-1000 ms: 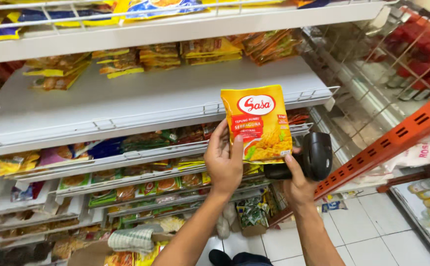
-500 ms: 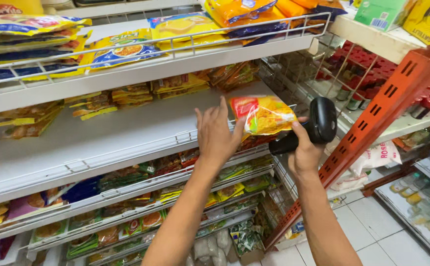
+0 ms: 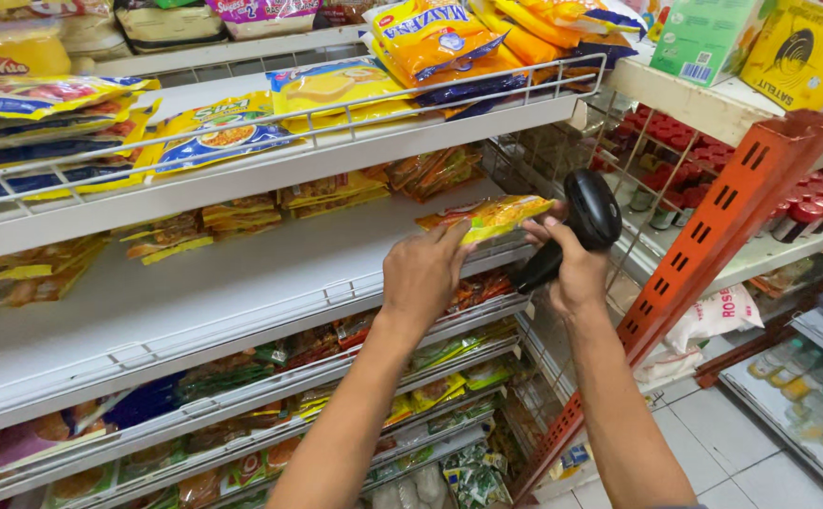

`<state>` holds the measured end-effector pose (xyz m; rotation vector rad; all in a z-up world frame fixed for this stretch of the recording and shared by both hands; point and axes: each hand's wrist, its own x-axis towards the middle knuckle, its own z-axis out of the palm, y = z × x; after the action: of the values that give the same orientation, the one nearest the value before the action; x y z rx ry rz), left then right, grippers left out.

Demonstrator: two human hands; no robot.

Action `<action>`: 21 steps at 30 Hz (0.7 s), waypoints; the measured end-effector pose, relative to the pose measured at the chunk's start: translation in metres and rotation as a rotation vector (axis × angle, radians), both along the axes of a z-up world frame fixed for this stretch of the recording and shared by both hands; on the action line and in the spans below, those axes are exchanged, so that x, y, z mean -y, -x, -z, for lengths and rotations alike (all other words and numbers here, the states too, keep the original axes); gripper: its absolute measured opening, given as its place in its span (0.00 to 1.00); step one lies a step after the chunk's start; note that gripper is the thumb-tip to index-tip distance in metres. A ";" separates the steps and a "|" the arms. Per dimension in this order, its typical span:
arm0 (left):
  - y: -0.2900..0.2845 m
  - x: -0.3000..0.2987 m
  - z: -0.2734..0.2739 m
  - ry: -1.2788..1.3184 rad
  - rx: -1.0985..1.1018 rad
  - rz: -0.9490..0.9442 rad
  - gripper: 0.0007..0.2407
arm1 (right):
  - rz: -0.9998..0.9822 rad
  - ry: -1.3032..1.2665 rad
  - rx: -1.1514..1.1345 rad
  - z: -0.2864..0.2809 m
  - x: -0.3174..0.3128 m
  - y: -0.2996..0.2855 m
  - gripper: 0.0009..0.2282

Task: The person sprays a liquid cleaner onto store shelves and wipes the surfaces with a cloth, then uses a barcode scanner to scan several packaged food items before placing them back into a cardboard box.

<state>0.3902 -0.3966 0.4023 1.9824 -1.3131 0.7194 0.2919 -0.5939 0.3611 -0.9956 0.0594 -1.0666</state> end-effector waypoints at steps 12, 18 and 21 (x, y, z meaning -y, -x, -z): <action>-0.001 0.010 -0.008 -0.169 -0.152 0.027 0.11 | 0.453 0.258 -0.440 0.022 -0.004 0.004 0.14; 0.019 -0.018 -0.004 0.027 0.206 0.199 0.16 | 0.323 0.212 -0.076 0.064 -0.052 -0.015 0.15; 0.036 -0.061 0.019 0.095 0.168 0.264 0.13 | 0.113 0.339 0.029 0.098 -0.092 -0.012 0.14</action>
<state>0.3544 -0.3360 0.3833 1.6623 -1.5735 0.8165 0.3035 -0.5020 0.2635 -1.2925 -0.0931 -1.2192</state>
